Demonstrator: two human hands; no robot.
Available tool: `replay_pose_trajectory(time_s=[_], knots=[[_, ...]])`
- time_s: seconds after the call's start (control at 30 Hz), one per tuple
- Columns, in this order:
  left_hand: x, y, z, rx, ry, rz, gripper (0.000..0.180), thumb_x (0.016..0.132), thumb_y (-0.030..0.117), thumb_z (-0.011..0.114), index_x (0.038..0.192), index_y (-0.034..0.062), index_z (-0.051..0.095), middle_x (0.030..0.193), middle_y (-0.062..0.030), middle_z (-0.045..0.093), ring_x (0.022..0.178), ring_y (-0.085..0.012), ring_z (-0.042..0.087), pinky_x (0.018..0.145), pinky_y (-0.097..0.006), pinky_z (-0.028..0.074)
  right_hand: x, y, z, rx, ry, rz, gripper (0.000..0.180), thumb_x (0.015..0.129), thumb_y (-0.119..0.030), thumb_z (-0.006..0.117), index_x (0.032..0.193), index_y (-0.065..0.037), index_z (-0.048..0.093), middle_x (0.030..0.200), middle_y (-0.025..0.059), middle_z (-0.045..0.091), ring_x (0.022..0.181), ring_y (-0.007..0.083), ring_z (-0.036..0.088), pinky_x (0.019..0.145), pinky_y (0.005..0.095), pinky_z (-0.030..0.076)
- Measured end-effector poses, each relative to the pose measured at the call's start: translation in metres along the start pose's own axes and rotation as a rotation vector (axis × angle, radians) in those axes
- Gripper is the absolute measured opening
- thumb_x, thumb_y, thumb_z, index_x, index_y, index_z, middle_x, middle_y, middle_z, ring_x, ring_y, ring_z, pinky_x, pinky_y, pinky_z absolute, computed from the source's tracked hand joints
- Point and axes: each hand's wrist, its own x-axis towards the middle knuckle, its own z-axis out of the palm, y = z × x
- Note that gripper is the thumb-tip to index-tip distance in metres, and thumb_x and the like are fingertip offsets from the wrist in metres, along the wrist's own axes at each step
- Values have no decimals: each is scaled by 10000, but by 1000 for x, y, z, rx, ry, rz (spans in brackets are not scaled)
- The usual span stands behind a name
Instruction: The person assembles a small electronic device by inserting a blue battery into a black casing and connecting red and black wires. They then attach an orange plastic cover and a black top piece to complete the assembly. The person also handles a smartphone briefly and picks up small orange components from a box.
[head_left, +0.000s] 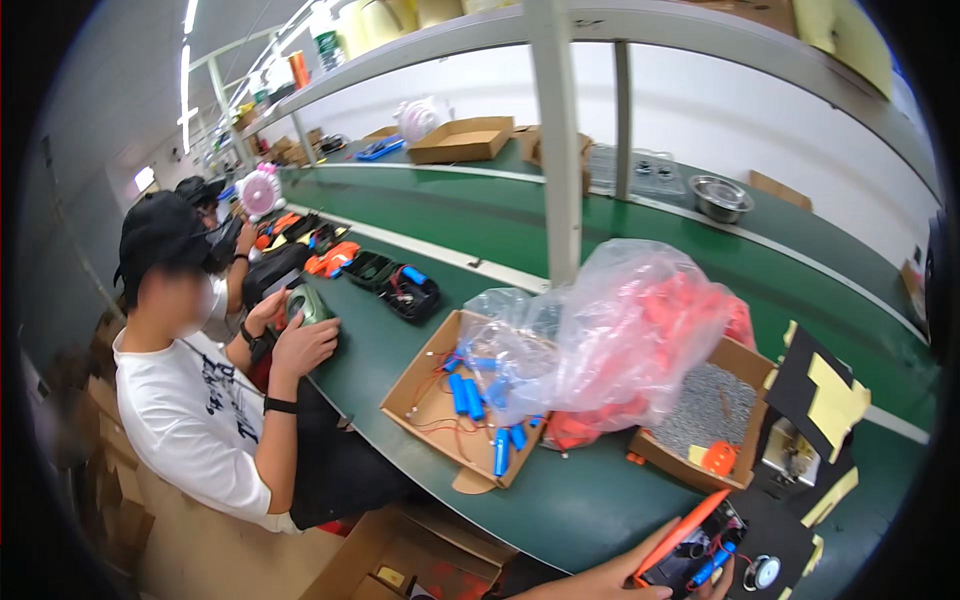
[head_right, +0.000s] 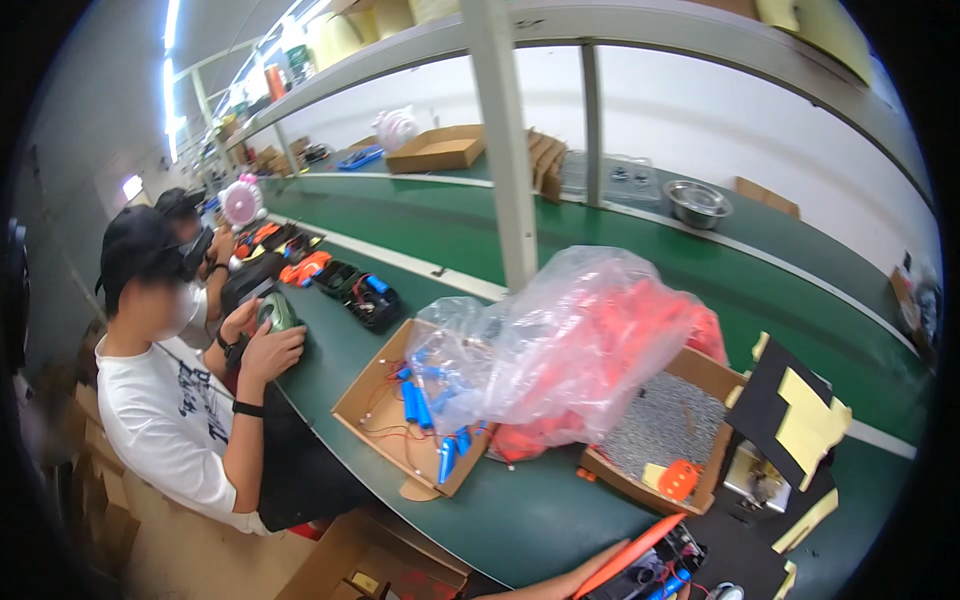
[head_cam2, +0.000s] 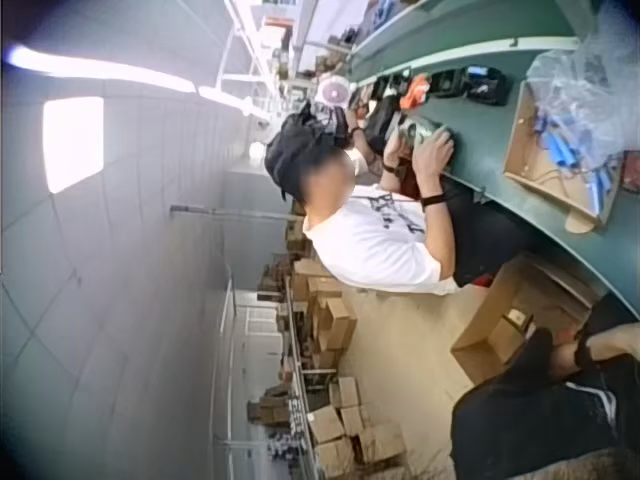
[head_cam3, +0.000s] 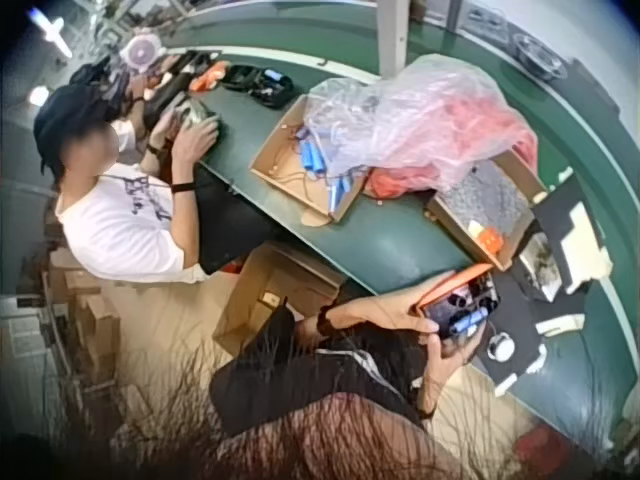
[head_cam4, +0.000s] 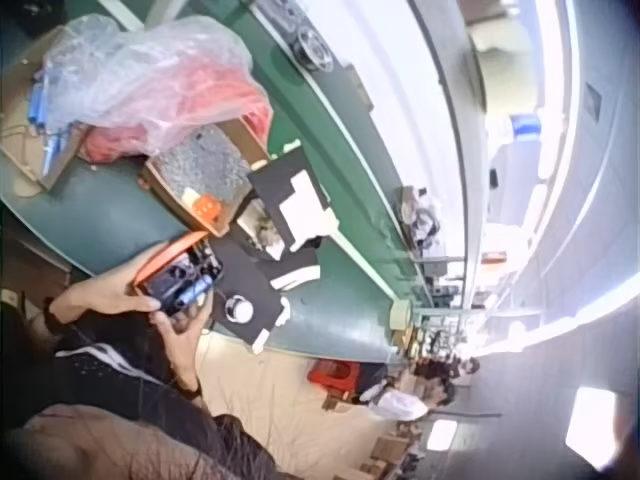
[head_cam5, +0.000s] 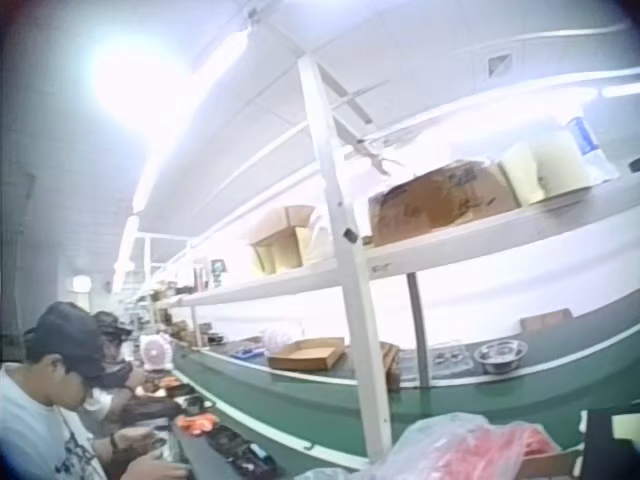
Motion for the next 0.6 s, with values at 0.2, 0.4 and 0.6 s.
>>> replay_pose_trajectory(time_s=[0.2, 0.4, 0.6], knots=[[-2, -4, -3, 41, -21, -18, 1073, 977, 157, 713, 1643, 38, -120, 1630, -203, 254, 1263, -221, 510, 998, -312, 482, 0, 16, -17, 61, -131, 101, 920, 915, -1, 688, 1640, 3, 120, 1444, 215, 523, 1118, 283, 632, 992, 402, 502], [1, 6, -13, 246, -61, 57, 1116, 939, 194, 764, 1647, 26, -82, 1649, -233, 247, 1442, -271, 392, 1121, -329, 385, -2, 3, -17, -102, -122, 183, 981, 864, -53, 817, 1613, -24, 185, 1057, 35, 575, 824, 100, 580, 669, 236, 472], [0, 3, -6, -63, -30, 27, 1115, 909, 197, 797, 1653, 23, -16, 1628, -225, 295, 1456, -266, 380, 1142, -356, 376, -1, -7, -22, -334, -161, 234, 955, 882, -77, 804, 1621, -27, 202, 946, -5, 533, 730, 86, 517, 618, 230, 438]])
